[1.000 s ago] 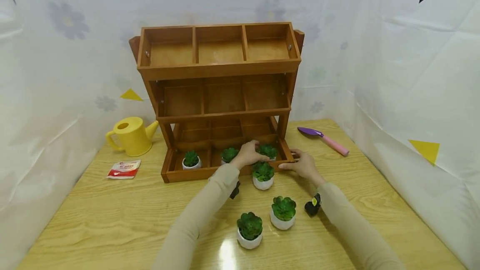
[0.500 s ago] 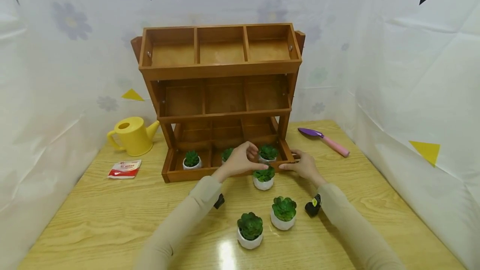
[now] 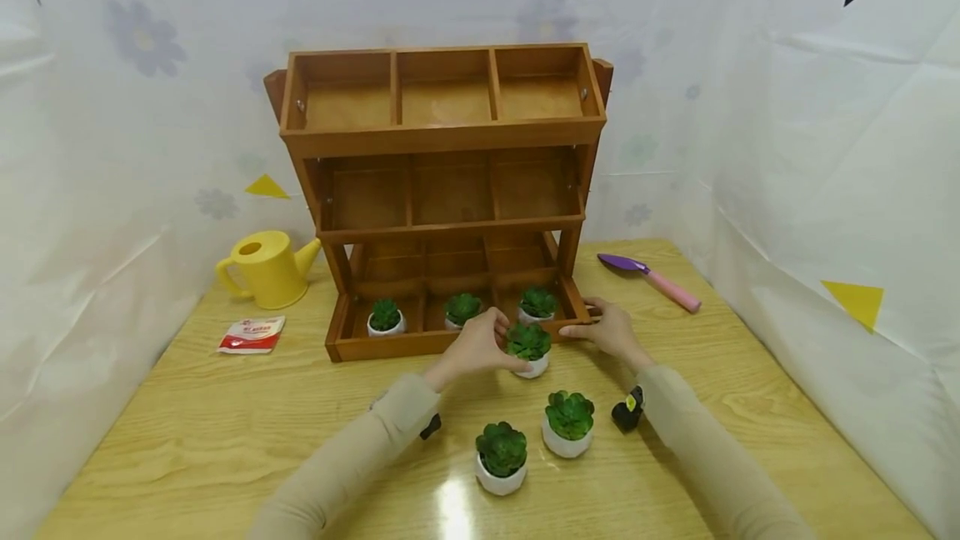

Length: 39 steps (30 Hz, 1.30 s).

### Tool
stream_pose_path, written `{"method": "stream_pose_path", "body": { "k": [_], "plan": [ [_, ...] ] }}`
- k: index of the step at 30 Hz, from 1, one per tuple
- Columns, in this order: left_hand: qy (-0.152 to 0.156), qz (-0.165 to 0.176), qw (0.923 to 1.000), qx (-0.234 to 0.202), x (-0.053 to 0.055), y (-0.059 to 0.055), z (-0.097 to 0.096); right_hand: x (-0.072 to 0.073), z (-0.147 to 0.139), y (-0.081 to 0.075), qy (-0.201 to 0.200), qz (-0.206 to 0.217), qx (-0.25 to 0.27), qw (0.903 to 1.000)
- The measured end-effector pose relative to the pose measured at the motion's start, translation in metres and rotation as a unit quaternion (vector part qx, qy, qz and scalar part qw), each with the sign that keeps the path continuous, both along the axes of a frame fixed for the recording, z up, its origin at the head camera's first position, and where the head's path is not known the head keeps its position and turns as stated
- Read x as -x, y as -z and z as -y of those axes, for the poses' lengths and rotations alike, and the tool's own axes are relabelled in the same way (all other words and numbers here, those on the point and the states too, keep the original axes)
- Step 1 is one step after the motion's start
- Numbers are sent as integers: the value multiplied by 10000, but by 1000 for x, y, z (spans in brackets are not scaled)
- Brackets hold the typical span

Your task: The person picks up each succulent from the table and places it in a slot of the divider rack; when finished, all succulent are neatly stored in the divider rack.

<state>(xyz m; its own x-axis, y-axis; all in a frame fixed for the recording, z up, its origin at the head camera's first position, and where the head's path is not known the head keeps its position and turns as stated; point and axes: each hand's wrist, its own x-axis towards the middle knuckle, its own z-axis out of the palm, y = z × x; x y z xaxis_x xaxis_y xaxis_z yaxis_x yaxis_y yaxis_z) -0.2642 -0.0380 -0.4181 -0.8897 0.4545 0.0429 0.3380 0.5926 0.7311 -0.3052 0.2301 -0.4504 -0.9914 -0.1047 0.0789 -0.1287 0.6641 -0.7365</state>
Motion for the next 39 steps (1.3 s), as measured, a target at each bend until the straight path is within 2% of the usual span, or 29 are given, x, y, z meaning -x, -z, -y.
{"method": "stream_pose_path", "body": {
  "k": [5, 10, 16, 24, 33, 39],
  "plan": [
    [-67, 138, 9998, 92, -2, 3, -5, 0, 0, -1, -26, -17, 2, 10000],
    [-117, 238, 9996, -43, -4, 8, -10, -1, -1, -1, -14, -41, -1, 10000],
    [44, 174, 9998, -110, -3, 13, -16, -1, -1, 0, -27, -55, 25, 10000],
    [186, 108, 9996, 199, 0, 20, -25, 1, -2, 4, -19, -70, 26, 10000],
    [237, 543, 9982, -3, 7, 27, -25, 2, -2, 4, 17, -140, 81, 9999],
    [385, 621, 9973, -27, 11, 28, -23, 1, -2, 4, 17, -128, 45, 9999]
  ]
}}
